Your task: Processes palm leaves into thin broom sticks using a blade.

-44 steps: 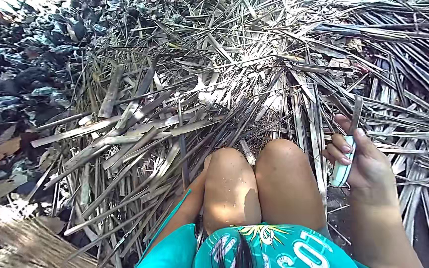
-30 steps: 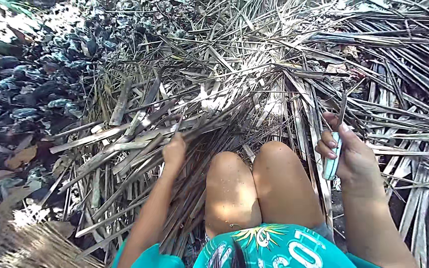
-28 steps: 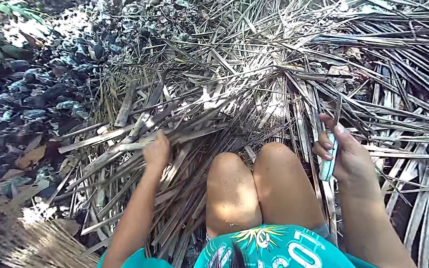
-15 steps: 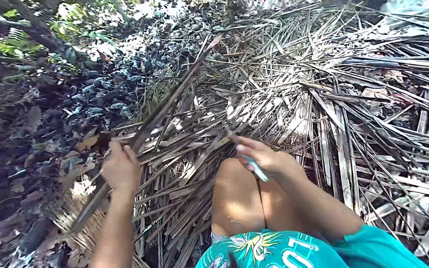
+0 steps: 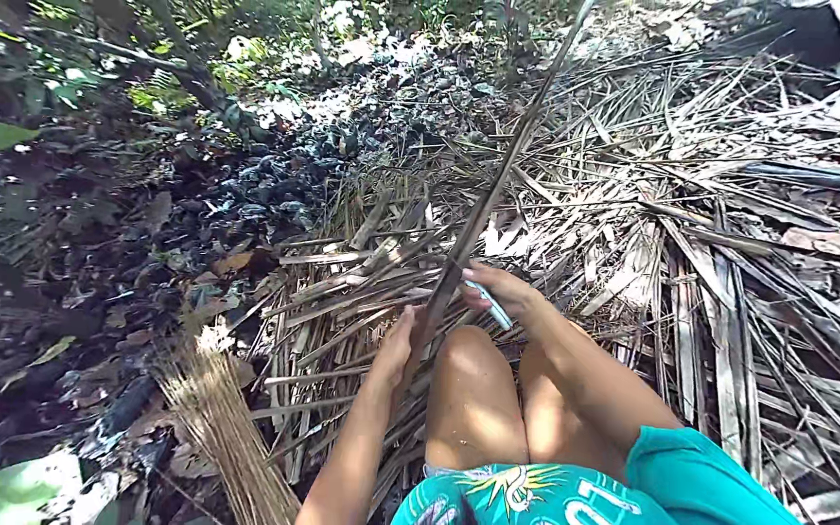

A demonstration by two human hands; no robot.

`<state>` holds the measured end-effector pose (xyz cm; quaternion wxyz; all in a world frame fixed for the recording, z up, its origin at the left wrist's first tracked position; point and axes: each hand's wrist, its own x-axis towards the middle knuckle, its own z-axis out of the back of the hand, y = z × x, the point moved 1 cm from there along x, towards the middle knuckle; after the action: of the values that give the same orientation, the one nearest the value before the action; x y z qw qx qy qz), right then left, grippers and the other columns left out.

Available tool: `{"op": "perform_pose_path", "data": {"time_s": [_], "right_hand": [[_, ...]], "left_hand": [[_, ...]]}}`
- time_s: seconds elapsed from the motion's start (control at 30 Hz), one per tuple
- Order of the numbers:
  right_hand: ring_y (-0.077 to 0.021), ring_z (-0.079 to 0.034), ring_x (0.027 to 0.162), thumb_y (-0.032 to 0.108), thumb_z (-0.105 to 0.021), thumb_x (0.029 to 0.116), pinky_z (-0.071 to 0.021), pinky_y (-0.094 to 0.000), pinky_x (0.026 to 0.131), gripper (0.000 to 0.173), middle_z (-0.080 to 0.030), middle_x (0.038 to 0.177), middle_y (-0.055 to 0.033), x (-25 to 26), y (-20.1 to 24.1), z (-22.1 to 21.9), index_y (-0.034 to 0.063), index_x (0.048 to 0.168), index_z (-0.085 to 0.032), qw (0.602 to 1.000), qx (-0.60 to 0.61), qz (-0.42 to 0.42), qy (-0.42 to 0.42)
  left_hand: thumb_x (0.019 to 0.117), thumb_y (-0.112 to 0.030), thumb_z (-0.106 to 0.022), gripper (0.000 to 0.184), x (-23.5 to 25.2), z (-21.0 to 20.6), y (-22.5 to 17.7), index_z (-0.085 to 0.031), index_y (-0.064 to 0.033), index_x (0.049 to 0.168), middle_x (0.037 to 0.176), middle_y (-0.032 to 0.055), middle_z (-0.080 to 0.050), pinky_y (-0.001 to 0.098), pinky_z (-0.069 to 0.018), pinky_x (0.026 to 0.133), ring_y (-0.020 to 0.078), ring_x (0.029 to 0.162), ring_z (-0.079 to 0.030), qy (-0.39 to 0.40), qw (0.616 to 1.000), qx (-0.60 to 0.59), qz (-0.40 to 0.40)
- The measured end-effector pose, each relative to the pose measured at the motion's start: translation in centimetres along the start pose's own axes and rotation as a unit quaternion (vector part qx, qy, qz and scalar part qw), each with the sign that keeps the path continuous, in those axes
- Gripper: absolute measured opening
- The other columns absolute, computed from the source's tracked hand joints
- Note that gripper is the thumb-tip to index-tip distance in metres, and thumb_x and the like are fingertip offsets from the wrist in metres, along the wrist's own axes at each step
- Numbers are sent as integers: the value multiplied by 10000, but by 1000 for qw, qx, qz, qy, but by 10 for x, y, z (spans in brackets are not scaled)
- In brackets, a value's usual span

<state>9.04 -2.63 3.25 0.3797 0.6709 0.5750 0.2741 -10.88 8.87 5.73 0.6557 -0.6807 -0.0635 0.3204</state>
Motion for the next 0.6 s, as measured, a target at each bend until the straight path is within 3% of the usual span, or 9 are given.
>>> {"op": "perform_pose_path", "data": {"time_s": [0.07, 0.1, 0.17, 0.27, 0.33, 0.43, 0.5, 0.53, 0.6], "right_hand": [[-6, -462, 501, 235, -429, 1050, -419, -164, 488, 253, -529, 675, 78, -5, 11, 4, 199, 1291, -498, 999, -25, 21, 38], [-3, -466, 500, 243, -446, 1039, -417, -161, 485, 250, -532, 672, 81, -7, 16, 5, 210, 1283, -490, 997, -38, 26, 56], [6, -466, 496, 249, -470, 1015, -407, -150, 473, 312, -536, 672, 85, -14, 29, 3, 224, 1326, -463, 995, -69, 26, 69], [12, -471, 493, 259, -498, 1000, -416, -143, 473, 534, -536, 671, 84, -30, 45, -3, 205, 1516, -370, 991, -119, 29, 46], [17, -482, 488, 290, -538, 978, -417, -135, 467, 422, -544, 658, 92, -41, 43, -9, 196, 1377, -439, 990, -133, 14, 36], [24, -471, 481, 243, -533, 970, -408, -131, 464, 283, -544, 655, 98, -50, 31, -25, 157, 1235, -484, 990, -139, -21, 32], [30, -457, 476, 206, -516, 982, -400, -128, 468, 315, -527, 634, 108, -50, 24, -31, 124, 1287, -511, 988, -149, -23, 31], [36, -450, 469, 206, -508, 984, -391, -124, 465, 249, -519, 614, 117, -50, 22, -32, 125, 1218, -543, 987, -158, -18, 29], [48, -440, 478, 209, -489, 1006, -374, -122, 472, 107, -505, 601, 136, -55, 22, -30, 136, 1020, -566, 980, -193, -3, 39]], "left_hand": [[1138, -368, -167, 563, 8, -4, -2, -516, -6, 1390, 1092, 126, -732, 352, -581, 845, 208, 954, -718, 66, 988, -105, 88], [1136, -374, -175, 556, 11, -6, -2, -552, -27, 1353, 1020, 90, -726, 319, -578, 793, 173, 883, -705, 103, 982, -117, 109], [1138, -266, -227, 451, 13, -10, -7, -574, -29, 1303, 887, 24, -656, 246, -559, 695, 104, 739, -642, 149, 976, -125, 102], [1098, -107, -406, 213, 8, -24, -27, -575, -8, 1184, 822, -3, -622, 200, -541, 636, 53, 657, -605, 68, 995, -72, 22], [1063, -97, -511, 192, 7, -32, -33, -603, 28, 1177, 899, 40, -645, 236, -550, 709, 56, 729, -620, -31, 996, 38, -72], [1060, -141, -531, 245, 3, -43, -33, -672, 27, 1171, 955, 123, -706, 366, -541, 838, 154, 855, -667, -115, 956, 203, -177], [1047, -129, -535, 241, 0, -53, -30, -702, 25, 1127, 938, 131, -725, 387, -555, 827, 180, 850, -692, -139, 927, 252, -242], [1045, -119, -533, 242, -2, -56, -30, -708, 29, 1123, 947, 136, -734, 389, -566, 835, 187, 859, -707, -143, 918, 260, -264], [1054, -115, -514, 247, -5, -60, -33, -702, 36, 1109, 874, 105, -718, 336, -575, 753, 137, 755, -688, -136, 922, 247, -266]]}}
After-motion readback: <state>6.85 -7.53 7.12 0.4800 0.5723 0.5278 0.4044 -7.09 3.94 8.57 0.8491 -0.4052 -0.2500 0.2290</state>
